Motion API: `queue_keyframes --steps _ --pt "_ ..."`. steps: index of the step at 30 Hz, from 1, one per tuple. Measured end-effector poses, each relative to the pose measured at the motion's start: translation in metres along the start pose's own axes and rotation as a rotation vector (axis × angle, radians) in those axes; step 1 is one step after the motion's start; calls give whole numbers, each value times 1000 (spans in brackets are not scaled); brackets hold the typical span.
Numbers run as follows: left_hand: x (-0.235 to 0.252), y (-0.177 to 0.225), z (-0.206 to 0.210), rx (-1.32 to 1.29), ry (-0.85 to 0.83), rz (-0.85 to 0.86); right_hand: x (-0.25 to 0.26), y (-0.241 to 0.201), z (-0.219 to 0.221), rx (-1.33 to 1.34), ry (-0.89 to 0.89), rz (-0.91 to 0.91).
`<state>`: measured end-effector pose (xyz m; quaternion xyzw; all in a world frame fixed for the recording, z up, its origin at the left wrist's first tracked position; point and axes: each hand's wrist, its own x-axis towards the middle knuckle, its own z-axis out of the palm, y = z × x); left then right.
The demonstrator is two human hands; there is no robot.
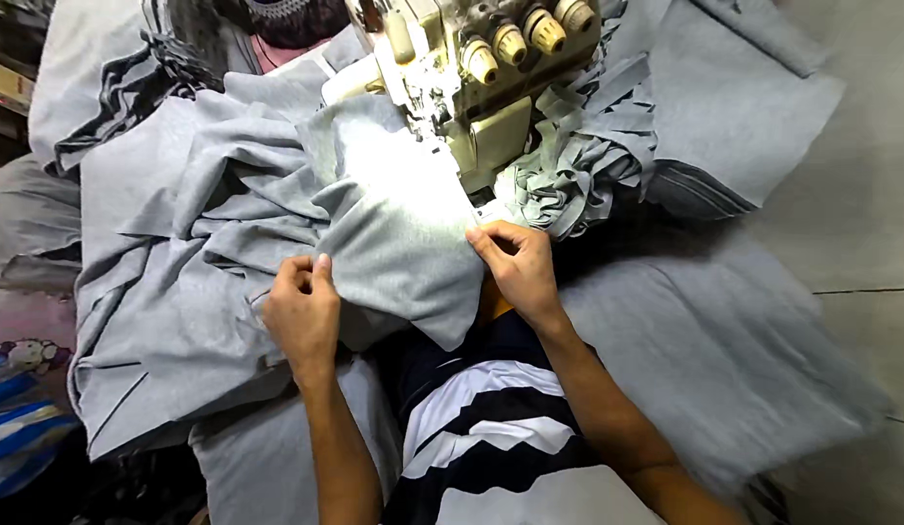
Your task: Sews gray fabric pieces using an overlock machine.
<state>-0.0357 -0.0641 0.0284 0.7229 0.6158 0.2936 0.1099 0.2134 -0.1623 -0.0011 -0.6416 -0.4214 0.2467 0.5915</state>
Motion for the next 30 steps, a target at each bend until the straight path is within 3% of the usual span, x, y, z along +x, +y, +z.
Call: queue_keyframes --steps 4,8,13,19,24,27,30 --pt "-33 23 16 89 168 295 -5 6 -5 14 -21 7" --pt "-98 68 59 -57 4 581 -12 4 -8 80 -41 14" --pt "-110 59 125 40 86 598 -16 -2 -7 100 -1 10" --pt "-98 42 106 73 79 558 -15 0 -5 110 11 7" --pt "-97 43 71 -220 -67 651 -16 3 -7 132 19 20" --pt "-103 55 56 -364 7 680 -17 3 -8 161 19 14" --pt "-99 73 39 -347 56 640 -19 3 -9 179 17 2"
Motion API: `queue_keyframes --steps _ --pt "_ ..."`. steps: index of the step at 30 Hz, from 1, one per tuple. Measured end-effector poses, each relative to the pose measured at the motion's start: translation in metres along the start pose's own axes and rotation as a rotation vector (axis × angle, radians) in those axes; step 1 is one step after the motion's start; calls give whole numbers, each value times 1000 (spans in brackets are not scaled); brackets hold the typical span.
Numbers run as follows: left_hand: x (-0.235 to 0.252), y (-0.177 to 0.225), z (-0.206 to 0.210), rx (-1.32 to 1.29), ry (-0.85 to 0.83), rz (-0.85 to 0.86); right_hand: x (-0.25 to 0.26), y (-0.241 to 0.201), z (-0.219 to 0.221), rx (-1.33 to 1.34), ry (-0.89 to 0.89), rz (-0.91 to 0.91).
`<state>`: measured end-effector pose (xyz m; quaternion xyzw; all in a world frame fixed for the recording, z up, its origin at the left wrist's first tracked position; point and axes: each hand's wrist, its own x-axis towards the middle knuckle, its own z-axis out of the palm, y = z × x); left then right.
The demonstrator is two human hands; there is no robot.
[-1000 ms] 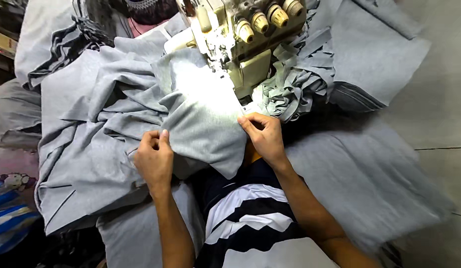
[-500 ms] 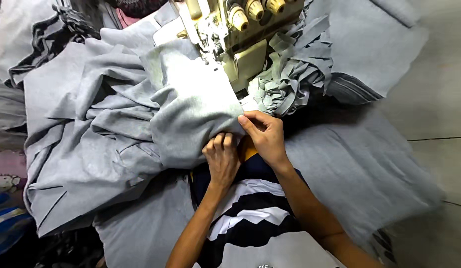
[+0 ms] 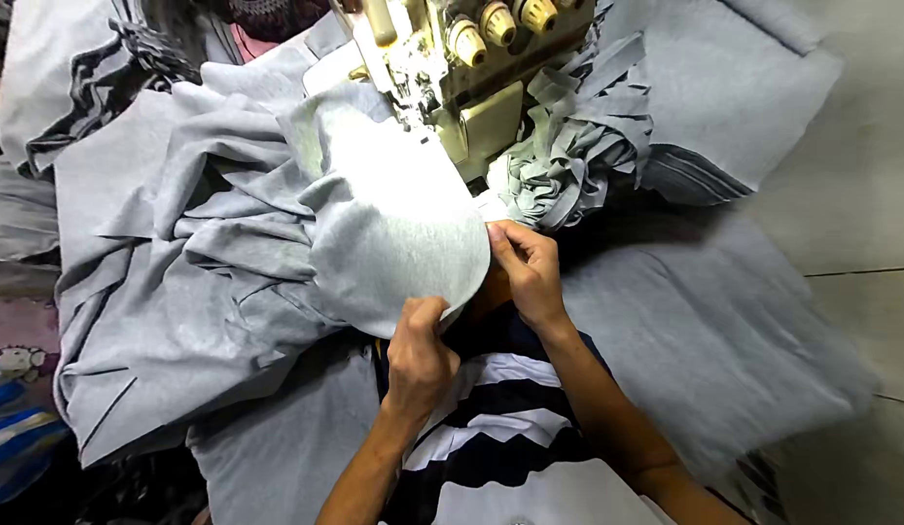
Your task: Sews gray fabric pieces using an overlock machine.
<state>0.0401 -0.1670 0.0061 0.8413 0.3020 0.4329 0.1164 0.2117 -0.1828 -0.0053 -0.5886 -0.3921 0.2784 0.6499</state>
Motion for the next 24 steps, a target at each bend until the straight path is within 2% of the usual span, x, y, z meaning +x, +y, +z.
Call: queue_keyframes --steps 3,6,10,16,21,24 --pt "21 8 -10 -5 -82 -87 -1 0 1 14 -3 -20" --pt "32 13 -10 111 -221 -165 -2 1 1 -1 -28 3" --pt "25 6 4 220 -264 -144 -5 4 1 -129 -20 108" --pt "18 2 -8 152 -361 -126 -9 9 -3 -282 -43 131" --pt "9 4 -11 91 -153 -73 -12 9 -7 -175 -76 151" --pt "7 4 -5 77 -101 -33 -17 9 -9 -51 -99 170"
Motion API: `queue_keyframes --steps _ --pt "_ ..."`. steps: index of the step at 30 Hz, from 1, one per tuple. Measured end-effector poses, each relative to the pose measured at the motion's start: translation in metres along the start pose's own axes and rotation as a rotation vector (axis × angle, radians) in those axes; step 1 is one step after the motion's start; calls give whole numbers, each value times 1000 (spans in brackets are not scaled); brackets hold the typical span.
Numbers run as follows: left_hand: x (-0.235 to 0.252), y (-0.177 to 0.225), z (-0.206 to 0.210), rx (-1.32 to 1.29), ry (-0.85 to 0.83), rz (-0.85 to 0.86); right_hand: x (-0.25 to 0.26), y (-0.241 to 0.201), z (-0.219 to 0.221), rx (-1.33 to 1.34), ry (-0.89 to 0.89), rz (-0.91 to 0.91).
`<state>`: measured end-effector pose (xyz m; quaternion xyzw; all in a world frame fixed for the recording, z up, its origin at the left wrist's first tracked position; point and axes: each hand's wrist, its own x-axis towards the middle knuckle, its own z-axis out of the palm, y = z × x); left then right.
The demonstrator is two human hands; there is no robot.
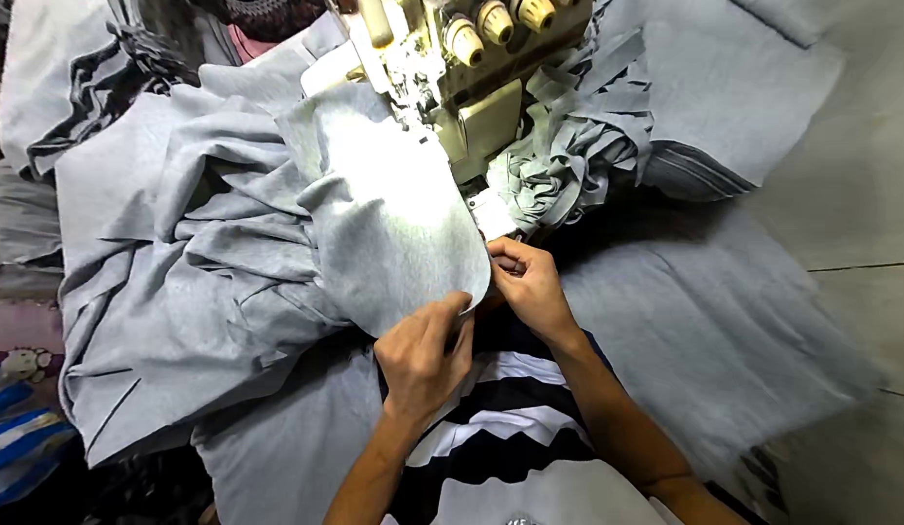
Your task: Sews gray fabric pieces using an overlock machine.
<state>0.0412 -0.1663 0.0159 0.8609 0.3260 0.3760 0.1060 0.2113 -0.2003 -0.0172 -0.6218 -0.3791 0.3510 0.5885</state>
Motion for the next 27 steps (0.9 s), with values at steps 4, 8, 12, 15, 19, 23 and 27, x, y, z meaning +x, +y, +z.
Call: queue_keyframes --steps 4,8,12,15,19,23,27 --pt "-6 -1 21 62 -15 17 -8 0 -1 59 18 25" --pt "-12 -5 34 96 -38 -33 -11 4 2 43 72 35" --pt "-15 -5 36 110 -50 -62 -12 6 4 8 107 10" --pt "-16 -4 35 112 -63 -55 -13 5 6 5 132 -19" --pt "-15 -5 34 147 -41 -33 -13 6 9 28 158 -37" --pt "-14 -5 35 158 -25 -22 -13 6 9 38 169 -51" --pt "-13 -5 36 163 -12 -15 -12 7 10 56 165 -53"
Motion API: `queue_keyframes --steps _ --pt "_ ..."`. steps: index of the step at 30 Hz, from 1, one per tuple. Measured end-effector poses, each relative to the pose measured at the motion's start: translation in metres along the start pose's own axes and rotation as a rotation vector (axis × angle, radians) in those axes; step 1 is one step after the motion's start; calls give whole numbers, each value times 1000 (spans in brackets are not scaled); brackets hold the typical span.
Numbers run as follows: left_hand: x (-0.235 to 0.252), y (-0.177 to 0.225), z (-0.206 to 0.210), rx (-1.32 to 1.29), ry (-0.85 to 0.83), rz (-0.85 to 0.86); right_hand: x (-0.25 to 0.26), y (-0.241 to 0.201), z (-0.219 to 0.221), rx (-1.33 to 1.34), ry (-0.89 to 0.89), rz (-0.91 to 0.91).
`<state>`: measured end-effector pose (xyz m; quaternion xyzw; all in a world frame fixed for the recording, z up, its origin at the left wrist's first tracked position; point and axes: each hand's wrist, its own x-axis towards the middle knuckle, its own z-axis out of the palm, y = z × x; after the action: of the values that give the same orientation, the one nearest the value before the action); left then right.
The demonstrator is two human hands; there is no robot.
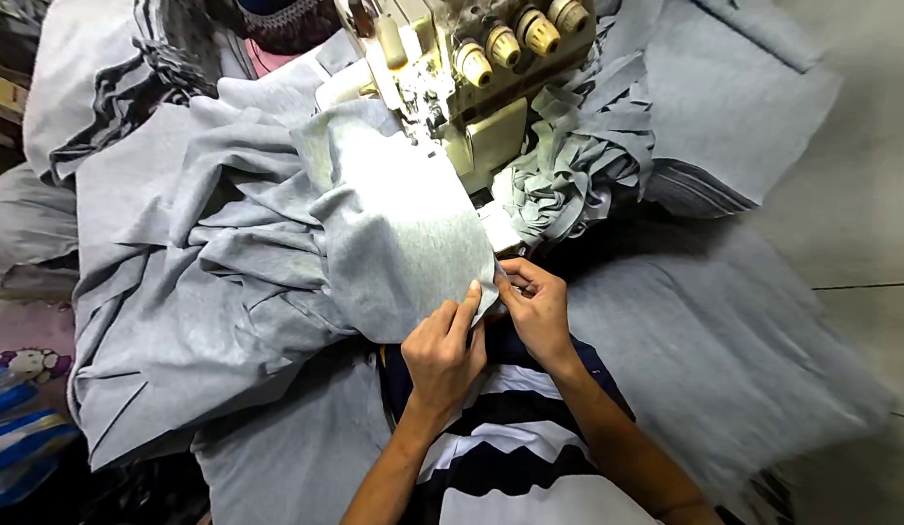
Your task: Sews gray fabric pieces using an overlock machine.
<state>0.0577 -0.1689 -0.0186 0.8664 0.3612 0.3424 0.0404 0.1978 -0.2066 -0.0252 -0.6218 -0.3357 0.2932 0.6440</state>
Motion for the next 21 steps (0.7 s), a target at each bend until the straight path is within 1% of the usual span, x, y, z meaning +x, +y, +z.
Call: queue_keyframes --steps 9,13,17,21 --pt "1 1 -1 -6 23 -1 1 -2 1 -1 3 -23" --pt "2 1 -1 -15 36 3 2 -2 0 -6 8 -67" --pt "8 1 -2 -23 77 5 8 -4 4 -13 7 -136" --pt "17 1 1 -36 129 25 14 -8 7 -31 23 -127"
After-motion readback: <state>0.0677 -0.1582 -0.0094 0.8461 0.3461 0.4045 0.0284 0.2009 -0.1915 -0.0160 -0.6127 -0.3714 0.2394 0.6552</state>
